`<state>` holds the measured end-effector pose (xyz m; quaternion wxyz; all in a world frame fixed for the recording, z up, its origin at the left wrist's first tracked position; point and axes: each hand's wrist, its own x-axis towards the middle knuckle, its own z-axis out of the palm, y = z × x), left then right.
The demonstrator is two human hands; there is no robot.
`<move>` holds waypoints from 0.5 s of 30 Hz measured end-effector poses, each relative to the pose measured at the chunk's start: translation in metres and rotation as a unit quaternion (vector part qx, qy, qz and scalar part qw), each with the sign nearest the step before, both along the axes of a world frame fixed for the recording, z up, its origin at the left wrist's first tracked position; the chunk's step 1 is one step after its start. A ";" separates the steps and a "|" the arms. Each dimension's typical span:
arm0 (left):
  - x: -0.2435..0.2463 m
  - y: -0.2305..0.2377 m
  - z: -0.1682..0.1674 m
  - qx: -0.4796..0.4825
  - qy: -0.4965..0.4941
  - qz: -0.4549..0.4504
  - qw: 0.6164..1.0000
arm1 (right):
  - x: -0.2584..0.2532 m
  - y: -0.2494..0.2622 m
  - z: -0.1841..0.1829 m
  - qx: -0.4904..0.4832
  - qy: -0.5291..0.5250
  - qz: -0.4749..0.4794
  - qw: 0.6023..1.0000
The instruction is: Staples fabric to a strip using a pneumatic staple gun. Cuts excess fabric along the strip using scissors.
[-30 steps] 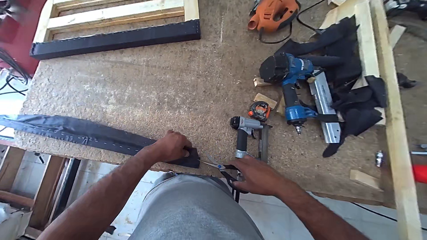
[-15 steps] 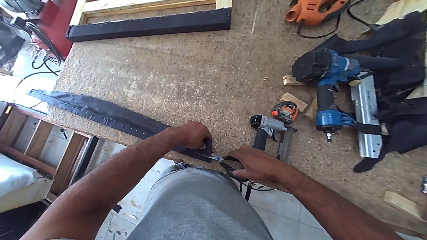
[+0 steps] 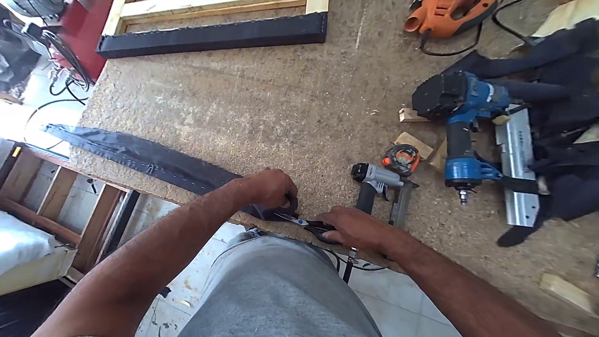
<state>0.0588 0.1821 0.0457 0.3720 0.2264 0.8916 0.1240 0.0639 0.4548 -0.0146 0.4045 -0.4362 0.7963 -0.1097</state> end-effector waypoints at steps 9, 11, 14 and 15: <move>0.001 0.001 0.006 -0.007 -0.002 0.002 1.000 | 0.002 -0.014 -0.002 -0.013 0.006 0.000 1.000; 0.001 0.001 0.008 -0.005 -0.004 0.003 1.000 | 0.002 -0.018 -0.002 -0.009 0.010 0.002 1.000; 0.002 0.000 0.010 -0.001 -0.003 0.004 1.000 | 0.003 -0.021 -0.001 0.004 0.014 0.004 1.000; 0.002 0.000 0.011 0.001 -0.003 0.004 1.000 | 0.003 -0.022 0.000 0.007 0.011 0.001 1.000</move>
